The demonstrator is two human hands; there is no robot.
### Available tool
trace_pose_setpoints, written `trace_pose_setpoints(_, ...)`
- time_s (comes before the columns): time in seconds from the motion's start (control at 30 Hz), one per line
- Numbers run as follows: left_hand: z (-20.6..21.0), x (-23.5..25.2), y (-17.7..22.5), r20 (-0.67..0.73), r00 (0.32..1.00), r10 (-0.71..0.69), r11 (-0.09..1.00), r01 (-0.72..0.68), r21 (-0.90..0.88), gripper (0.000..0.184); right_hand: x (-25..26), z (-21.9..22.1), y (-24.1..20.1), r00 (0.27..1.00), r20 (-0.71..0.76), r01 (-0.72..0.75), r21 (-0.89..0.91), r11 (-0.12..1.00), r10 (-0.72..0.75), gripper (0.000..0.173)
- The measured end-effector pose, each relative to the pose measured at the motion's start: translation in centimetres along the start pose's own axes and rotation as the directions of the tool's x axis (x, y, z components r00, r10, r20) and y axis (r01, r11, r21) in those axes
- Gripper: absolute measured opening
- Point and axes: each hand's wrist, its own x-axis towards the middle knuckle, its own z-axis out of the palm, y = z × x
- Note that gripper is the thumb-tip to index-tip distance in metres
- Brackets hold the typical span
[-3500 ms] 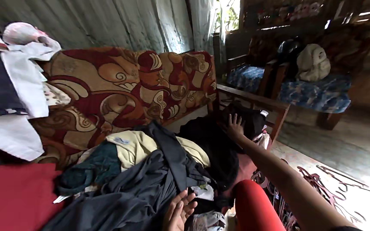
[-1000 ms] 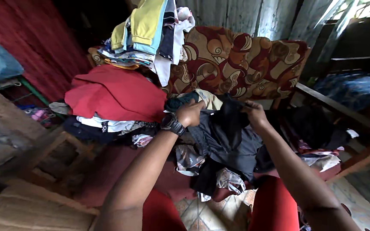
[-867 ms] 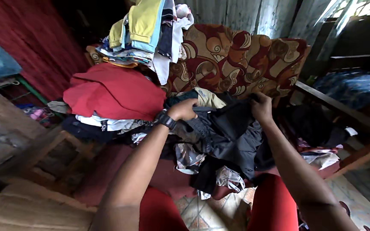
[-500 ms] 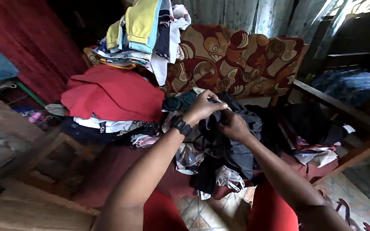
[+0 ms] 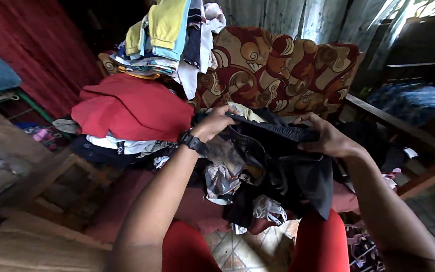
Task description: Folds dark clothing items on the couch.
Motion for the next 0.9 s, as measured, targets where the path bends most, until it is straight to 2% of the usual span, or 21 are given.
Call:
trace_pose_setpoints(0.07, 0.1, -0.8, 0.8, 0.077, 0.996, -0.050, 0.961, 0.068, -0.269, 0.025, 0.2, -0.7, -0.3, 0.999, -0.005, -0.034, -0.188, 0.981, 0.033, 0.072)
trace_pose_setpoints(0.13, 0.0, -1.2, 1.4, 0.142, 0.990, 0.011, 0.938, 0.039, -0.344, 0.023, 0.6, -1.8, 0.3, 0.998, -0.052, -0.033, -0.265, 0.964, 0.020, 0.068)
trace_pose_setpoints(0.2, -0.4, -1.1, 1.4, 0.159, 0.979, 0.130, 0.915, -0.057, -0.399, 0.019, 0.7, -3.6, 1.5, 0.989, -0.081, 0.100, -0.242, 0.965, -0.123, 0.049)
trace_pose_setpoints(0.27, -0.8, -1.2, 1.7, 0.139, 0.972, 0.192, 0.888, -0.111, -0.447, 0.029, 0.8, -5.0, 2.2, 0.951, -0.091, 0.279, -0.155, 0.948, -0.295, 0.026)
trace_pose_setpoints(0.33, -0.9, -1.3, 2.4, 0.110, 0.969, 0.222, 0.905, -0.163, -0.392, 0.036, 1.0, -6.1, 2.1, 0.913, -0.078, 0.392, -0.097, 0.915, -0.400, 0.025)
trace_pose_setpoints(0.4, -0.8, -1.3, 3.3, 0.075, 0.950, 0.303, 0.947, -0.291, -0.135, 0.033, 0.9, -6.9, 1.1, 0.905, -0.064, 0.399, -0.218, 0.891, -0.421, 0.030)
trace_pose_setpoints(0.43, -0.7, -1.4, 4.0, 0.074, 0.936, 0.344, 0.935, -0.348, 0.061, 0.032, 0.7, -7.2, 0.3, 0.917, -0.065, 0.347, -0.361, 0.866, -0.395, 0.031)
trace_pose_setpoints(0.5, -0.1, -1.4, 5.5, 0.068, 0.926, 0.372, 0.810, -0.359, 0.464, 0.035, 0.8, -7.1, -1.4, 0.966, -0.151, 0.072, -0.625, 0.778, -0.211, 0.030)
trace_pose_setpoints(0.53, 0.7, -1.4, 6.1, 0.042, 0.930, 0.366, 0.728, -0.315, 0.609, 0.036, 1.2, -6.9, -2.3, 0.968, -0.232, -0.090, -0.681, 0.727, -0.098, 0.029)
trace_pose_setpoints(0.6, 2.6, -1.1, 7.2, -0.021, 0.930, 0.366, 0.587, -0.213, 0.781, 0.044, 2.2, -6.9, -3.4, 0.929, -0.369, -0.296, -0.718, 0.630, 0.016, 0.030)
trace_pose_setpoints(0.63, 3.2, -1.1, 8.0, -0.034, 0.934, 0.354, 0.561, -0.184, 0.807, 0.052, 2.7, -7.4, -3.8, 0.907, -0.421, -0.348, -0.723, 0.596, 0.019, 0.032)
trace_pose_setpoints(0.7, 3.6, -1.0, 10.4, -0.017, 0.962, 0.272, 0.579, -0.150, 0.802, 0.079, 3.4, -8.9, -5.2, 0.867, -0.497, -0.394, -0.717, 0.574, -0.025, 0.038)
trace_pose_setpoints(0.73, 3.5, -0.9, 11.8, 0.004, 0.976, 0.219, 0.611, -0.140, 0.779, 0.090, 3.6, -9.7, -6.3, 0.855, -0.517, -0.403, -0.705, 0.584, -0.035, 0.046)
trace_pose_setpoints(0.8, 3.0, -0.7, 14.6, 0.018, 0.981, 0.192, 0.652, -0.142, 0.744, 0.099, 3.2, -10.2, -9.7, 0.852, -0.522, -0.410, -0.698, 0.587, -0.027, 0.077)
trace_pose_setpoints(0.83, 2.7, -0.5, 15.9, 0.010, 0.977, 0.214, 0.671, -0.154, 0.725, 0.100, 2.3, -9.2, -12.5, 0.862, -0.507, -0.404, -0.711, 0.576, -0.022, 0.085)
trace_pose_setpoints(0.87, 2.2, -0.2, 17.2, -0.013, 0.966, 0.257, 0.691, -0.174, 0.701, 0.100, 0.5, -6.4, -17.0, 0.868, -0.497, -0.412, -0.715, 0.565, 0.004, 0.084)
trace_pose_setpoints(0.9, 1.8, 0.0, 18.5, -0.039, 0.953, 0.299, 0.707, -0.194, 0.680, 0.096, -1.7, -1.5, -23.6, 0.838, -0.533, -0.501, -0.668, 0.550, 0.116, 0.074)
